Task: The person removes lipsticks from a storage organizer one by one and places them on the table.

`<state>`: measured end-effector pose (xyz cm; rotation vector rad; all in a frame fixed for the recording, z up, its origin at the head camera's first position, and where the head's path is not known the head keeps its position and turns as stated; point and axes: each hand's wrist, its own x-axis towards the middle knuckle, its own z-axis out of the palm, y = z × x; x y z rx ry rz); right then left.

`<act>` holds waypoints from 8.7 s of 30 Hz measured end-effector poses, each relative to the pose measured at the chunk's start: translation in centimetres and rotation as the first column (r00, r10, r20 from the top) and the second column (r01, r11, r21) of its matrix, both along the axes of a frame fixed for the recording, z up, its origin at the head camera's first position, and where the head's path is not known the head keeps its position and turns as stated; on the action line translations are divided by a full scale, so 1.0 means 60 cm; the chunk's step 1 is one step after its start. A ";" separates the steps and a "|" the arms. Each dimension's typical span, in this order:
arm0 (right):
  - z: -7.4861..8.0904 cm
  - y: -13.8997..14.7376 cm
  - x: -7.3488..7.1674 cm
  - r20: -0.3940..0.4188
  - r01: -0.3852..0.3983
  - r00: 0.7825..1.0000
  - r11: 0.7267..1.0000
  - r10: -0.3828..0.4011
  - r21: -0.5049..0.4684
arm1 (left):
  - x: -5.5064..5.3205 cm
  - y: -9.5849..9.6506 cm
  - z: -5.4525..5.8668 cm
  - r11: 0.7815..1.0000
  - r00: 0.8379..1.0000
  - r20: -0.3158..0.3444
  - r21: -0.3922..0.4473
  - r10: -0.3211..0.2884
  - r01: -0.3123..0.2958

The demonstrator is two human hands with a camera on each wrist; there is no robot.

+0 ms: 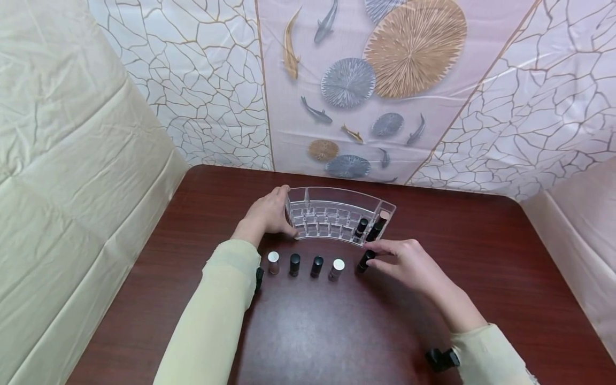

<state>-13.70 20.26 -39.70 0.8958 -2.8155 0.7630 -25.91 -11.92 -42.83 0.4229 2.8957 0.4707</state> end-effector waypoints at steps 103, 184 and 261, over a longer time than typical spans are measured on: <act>-0.013 -0.023 0.015 0.051 -0.056 0.997 0.998 0.055 0.027 | -0.004 -0.008 -0.019 0.950 0.991 0.134 0.307 0.020 -0.061; 0.023 -0.018 -0.134 -0.087 -0.060 0.993 0.971 0.082 0.232 | 0.000 -0.010 -0.022 0.951 0.993 0.116 0.303 0.028 -0.062; 0.110 0.036 -0.032 -0.291 -0.105 0.945 0.980 0.152 0.172 | 0.001 -0.010 -0.021 0.955 0.994 0.108 0.292 0.027 -0.057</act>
